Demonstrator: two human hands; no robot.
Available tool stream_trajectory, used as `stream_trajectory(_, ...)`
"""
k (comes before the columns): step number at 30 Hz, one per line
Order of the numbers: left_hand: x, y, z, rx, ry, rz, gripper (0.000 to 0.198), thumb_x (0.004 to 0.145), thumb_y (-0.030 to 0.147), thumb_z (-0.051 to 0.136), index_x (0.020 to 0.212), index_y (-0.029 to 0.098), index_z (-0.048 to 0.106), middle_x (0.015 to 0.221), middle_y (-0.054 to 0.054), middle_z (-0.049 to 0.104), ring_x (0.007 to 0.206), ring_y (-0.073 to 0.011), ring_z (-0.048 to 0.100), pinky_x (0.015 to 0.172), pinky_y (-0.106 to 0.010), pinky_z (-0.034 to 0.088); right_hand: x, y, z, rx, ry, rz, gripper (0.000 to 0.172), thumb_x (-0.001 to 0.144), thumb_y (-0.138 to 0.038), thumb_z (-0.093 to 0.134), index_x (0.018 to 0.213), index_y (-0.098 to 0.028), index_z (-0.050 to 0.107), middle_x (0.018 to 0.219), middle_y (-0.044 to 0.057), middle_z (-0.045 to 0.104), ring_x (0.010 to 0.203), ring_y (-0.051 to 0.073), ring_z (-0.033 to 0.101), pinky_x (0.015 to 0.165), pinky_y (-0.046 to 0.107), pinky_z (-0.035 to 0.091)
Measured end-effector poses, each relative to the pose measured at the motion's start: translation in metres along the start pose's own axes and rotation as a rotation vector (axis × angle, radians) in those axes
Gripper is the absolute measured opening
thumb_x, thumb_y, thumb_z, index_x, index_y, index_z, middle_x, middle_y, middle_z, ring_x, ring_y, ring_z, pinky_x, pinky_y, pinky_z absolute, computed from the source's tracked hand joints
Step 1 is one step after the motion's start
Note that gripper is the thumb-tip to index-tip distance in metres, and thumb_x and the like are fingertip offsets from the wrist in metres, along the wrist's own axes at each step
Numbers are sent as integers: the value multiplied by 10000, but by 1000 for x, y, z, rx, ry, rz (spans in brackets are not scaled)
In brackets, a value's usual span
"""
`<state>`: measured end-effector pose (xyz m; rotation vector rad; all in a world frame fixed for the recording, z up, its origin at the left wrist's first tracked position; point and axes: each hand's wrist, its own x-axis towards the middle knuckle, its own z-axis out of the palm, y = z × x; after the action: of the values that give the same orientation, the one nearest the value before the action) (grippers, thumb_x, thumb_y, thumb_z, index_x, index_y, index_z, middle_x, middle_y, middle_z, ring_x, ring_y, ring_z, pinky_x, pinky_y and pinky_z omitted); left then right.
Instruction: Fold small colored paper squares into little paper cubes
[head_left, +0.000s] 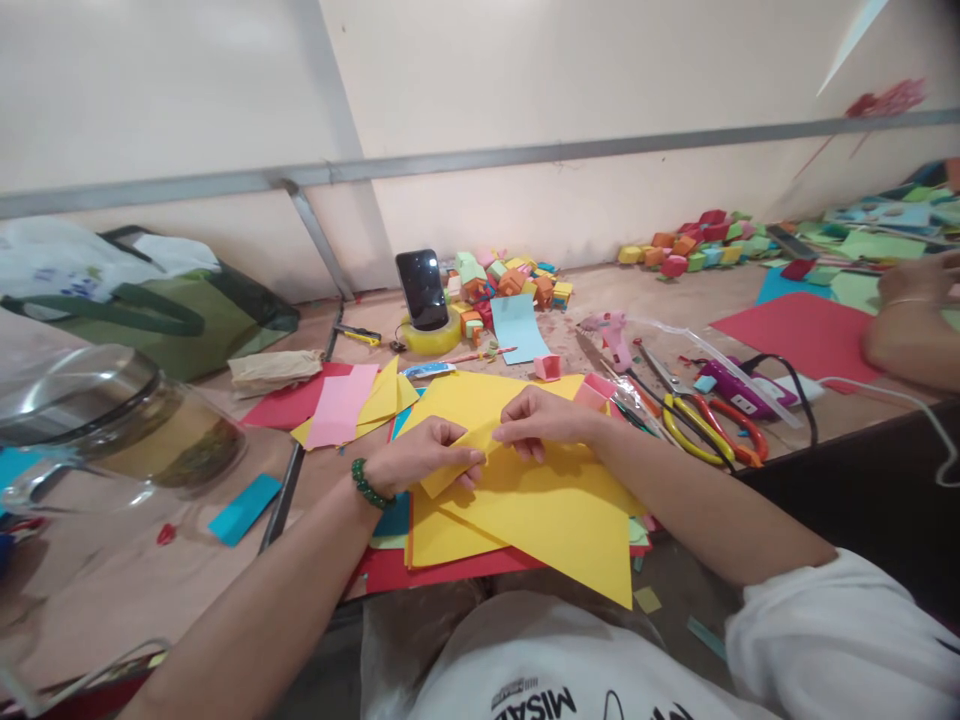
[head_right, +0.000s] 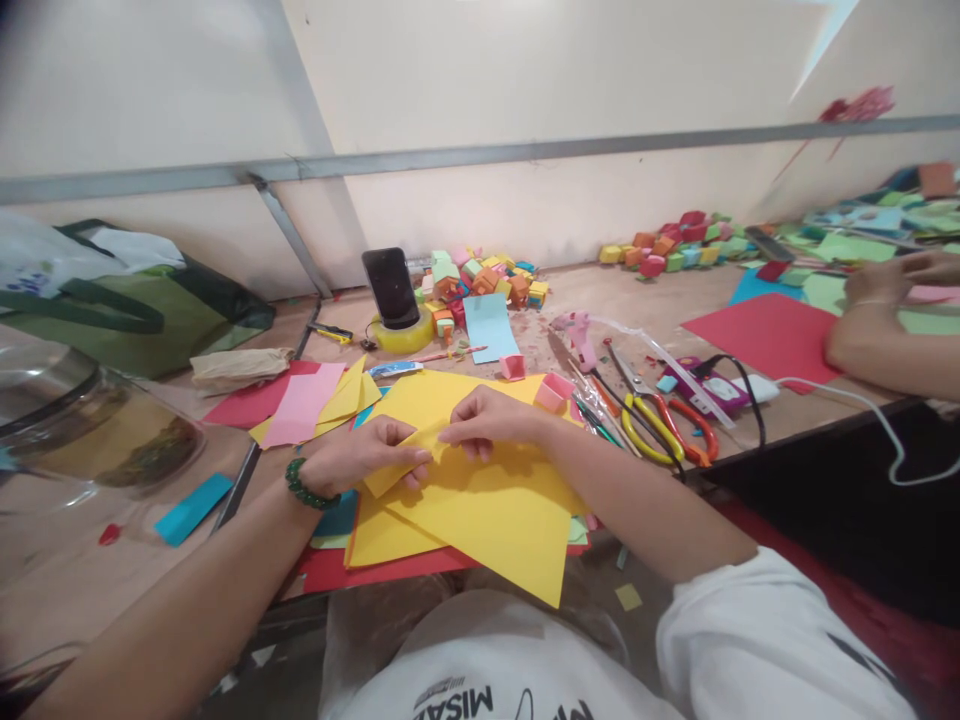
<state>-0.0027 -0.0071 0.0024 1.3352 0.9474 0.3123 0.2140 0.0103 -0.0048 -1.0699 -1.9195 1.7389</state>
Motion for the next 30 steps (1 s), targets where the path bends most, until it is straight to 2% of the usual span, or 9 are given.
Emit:
stream_trajectory(6, -1, -1, -1, -11, -5, 11, 374, 568, 465, 832, 618, 128, 677, 606, -41, 705, 542, -136, 651, 606, -242, 538, -2, 0, -3, -48, -35, -41, 445, 711, -534, 701, 555, -160, 516, 463, -42, 561, 369, 43, 471, 413, 170, 380)
stream_trajectory(12, 4, -9, 1, 116, 74, 112, 339, 653, 466, 766, 657, 130, 718, 629, -55, 721, 561, -136, 652, 576, -212, 508, 4, -2, 14, 9, 149, -197, 430, 616, -546, 758, 728, -168, 586, 528, -68, 521, 481, 65, 491, 462, 179, 415)
stream_trajectory(17, 8, -11, 9, 140, 150, 137, 354, 669, 476, 726, 621, 126, 691, 599, -67, 710, 518, -139, 635, 535, -223, 509, 12, 4, 24, 58, 298, -226, 421, 665, -561, 706, 673, -146, 634, 584, -21, 571, 530, 78, 513, 502, 202, 482)
stream_trajectory(23, 6, -5, 13, 129, 182, 102, 364, 653, 479, 702, 612, 120, 661, 605, -62, 695, 532, -146, 622, 519, -233, 494, 12, 10, 17, 99, 277, -252, 389, 685, -521, 714, 709, -136, 662, 620, -12, 608, 524, 80, 554, 499, 202, 503)
stream_trajectory(25, 4, -4, 12, 149, 152, 111, 380, 669, 492, 680, 628, 115, 660, 628, -67, 695, 560, -148, 618, 539, -235, 483, 12, 10, 15, 97, 284, -263, 376, 690, -507, 713, 717, -135, 663, 630, -10, 619, 505, 74, 557, 484, 196, 496)
stream_trajectory(28, 3, -5, 9, 208, 88, 166, 389, 729, 508, 626, 660, 126, 657, 638, -41, 663, 568, -114, 557, 531, -206, 419, 12, 9, 16, 70, 319, -276, 351, 696, -481, 708, 698, -134, 655, 602, -17, 606, 467, 64, 546, 458, 183, 474)
stream_trajectory(30, 4, -7, 6, 228, 130, 177, 415, 758, 533, 586, 612, 145, 592, 534, 12, 540, 482, -73, 419, 451, -195, 310, 11, 7, 16, 59, 330, -278, 344, 696, -475, 705, 693, -135, 653, 588, -21, 597, 448, 62, 540, 446, 181, 464)
